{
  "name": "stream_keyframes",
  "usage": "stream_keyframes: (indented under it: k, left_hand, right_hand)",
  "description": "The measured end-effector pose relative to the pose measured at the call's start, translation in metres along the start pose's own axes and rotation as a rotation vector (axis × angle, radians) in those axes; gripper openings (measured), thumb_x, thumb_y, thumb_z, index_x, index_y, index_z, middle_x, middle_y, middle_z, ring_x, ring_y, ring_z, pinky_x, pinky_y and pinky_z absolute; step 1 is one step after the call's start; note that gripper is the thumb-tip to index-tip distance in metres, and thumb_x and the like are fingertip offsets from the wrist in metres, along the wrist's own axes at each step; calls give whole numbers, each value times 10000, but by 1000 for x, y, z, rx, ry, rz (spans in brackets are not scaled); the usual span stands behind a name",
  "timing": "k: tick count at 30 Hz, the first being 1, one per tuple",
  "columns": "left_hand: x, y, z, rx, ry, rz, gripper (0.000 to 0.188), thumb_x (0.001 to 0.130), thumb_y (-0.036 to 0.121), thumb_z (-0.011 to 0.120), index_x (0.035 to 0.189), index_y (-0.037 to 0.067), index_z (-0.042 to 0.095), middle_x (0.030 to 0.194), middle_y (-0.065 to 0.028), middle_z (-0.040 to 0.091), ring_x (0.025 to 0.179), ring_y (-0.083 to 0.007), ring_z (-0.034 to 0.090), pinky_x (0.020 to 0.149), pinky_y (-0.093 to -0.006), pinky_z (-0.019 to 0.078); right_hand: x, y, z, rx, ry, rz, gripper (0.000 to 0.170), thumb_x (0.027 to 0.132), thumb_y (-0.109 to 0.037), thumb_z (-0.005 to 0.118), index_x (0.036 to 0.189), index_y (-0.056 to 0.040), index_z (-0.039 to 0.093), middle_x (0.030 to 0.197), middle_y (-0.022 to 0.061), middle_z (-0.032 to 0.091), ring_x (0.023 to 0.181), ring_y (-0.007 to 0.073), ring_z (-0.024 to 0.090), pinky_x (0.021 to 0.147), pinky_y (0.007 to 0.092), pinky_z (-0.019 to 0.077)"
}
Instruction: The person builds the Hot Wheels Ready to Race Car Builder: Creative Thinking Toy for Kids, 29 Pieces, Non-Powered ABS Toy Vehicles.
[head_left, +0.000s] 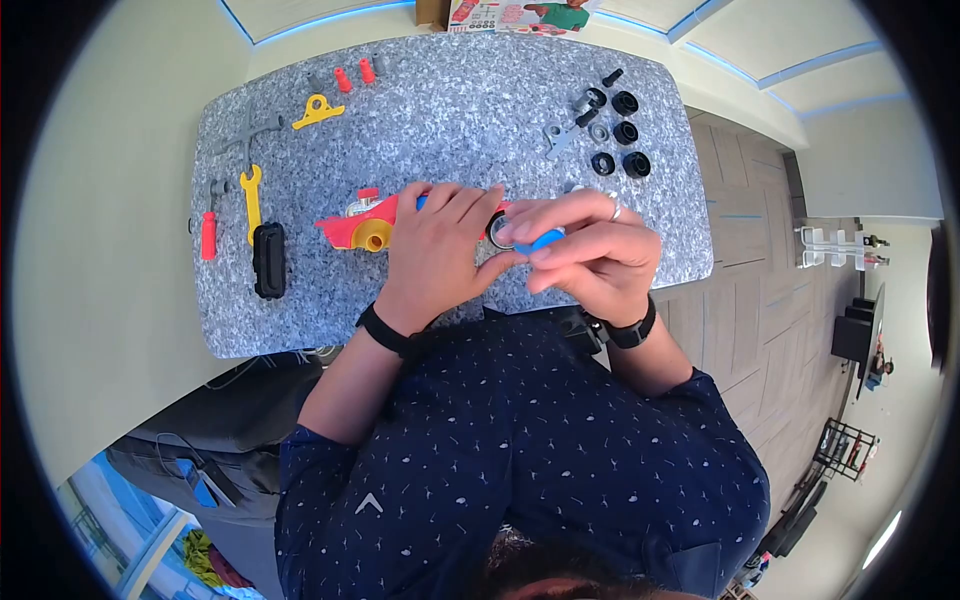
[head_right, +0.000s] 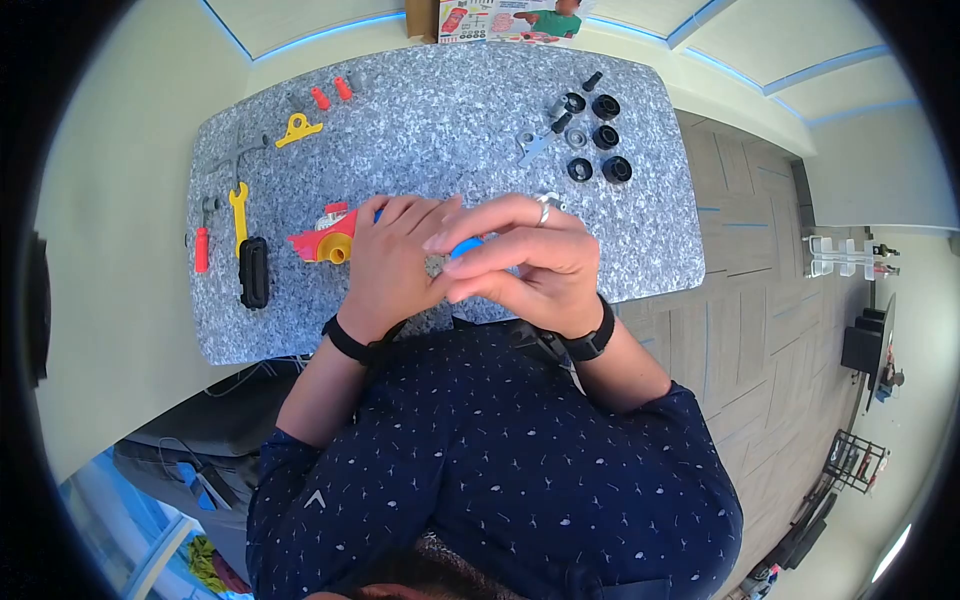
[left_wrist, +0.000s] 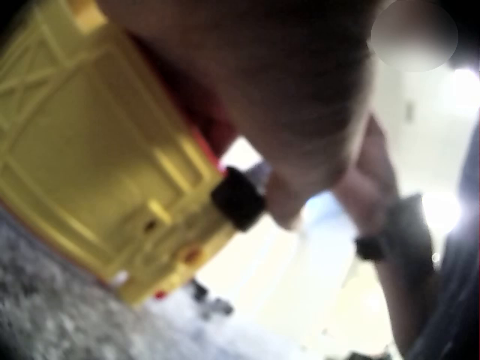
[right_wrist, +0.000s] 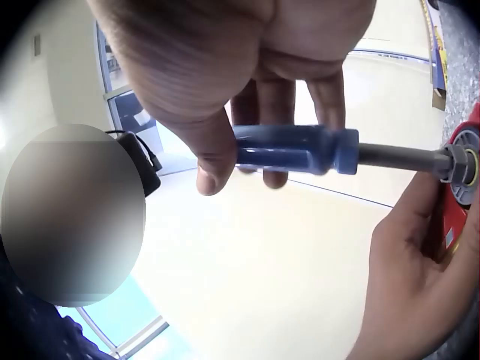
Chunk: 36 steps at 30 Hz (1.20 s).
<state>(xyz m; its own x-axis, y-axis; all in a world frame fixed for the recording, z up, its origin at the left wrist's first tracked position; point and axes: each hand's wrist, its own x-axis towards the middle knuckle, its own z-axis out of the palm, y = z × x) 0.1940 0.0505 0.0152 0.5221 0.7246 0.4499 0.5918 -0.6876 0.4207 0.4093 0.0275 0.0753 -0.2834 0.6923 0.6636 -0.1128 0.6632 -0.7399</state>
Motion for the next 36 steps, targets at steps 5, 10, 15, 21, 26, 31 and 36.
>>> stream_keyframes:
  k: [5,10,15,21,26,31,36]
  left_hand:
    - [2,2,-4,0,18,5,761,914,651,840,1380,51,780,1206,-43,789,1182,-233,685,1118,-496,415]
    - [0,3,-1,11,29,-3,745,925,657,835,1371,63,789,1197,-40,795,1174,-232,688,1109,-493,416]
    - [2,3,0,17,19,-6,715,932,637,836,1366,71,789,1202,-39,794,1176,-235,689,1110,-493,416]
    - [2,4,-3,-16,38,-12,543,883,494,861,1264,111,795,1236,-38,782,1209,-268,700,1104,-521,433]
    - [1,3,-2,5,22,7,691,911,621,848,1335,79,784,1218,-35,790,1183,-239,688,1111,-497,419]
    - [1,2,-1,23,13,3,717,905,628,843,1358,75,781,1222,-33,790,1181,-236,689,1117,-499,417]
    - [2,3,0,1,11,-6,701,902,589,852,1384,86,771,1221,-28,784,1189,-235,686,1123,-504,413]
  right_hand:
    - [-3,3,3,-91,79,-53,334,1095,-290,798,1259,-3,850,1218,185,756,1097,301,802,996,444,643]
    - [2,-13,-1,-188,-13,19,436,1149,-362,697,1349,3,828,1313,225,773,1133,336,776,1084,496,597]
    - [-1,-8,-30,-426,-229,-119,361,1156,-223,671,1417,-7,797,1411,228,775,1233,367,760,1173,532,540]
    - [2,-19,2,-201,-43,59,301,1079,-145,758,1353,-56,843,1433,191,785,1164,279,746,1094,493,552]
    - [-4,-14,-21,-424,-183,-36,348,1039,-91,774,1379,-36,824,1535,236,733,1241,313,749,1153,505,540]
    - [1,-24,-4,-171,-106,105,332,1055,-169,793,1369,-70,834,1510,258,742,1255,361,755,1123,516,543]
    - [-7,-8,-26,-482,-214,-102,396,1025,-189,819,1407,-85,826,1627,237,674,1301,374,737,1172,500,530]
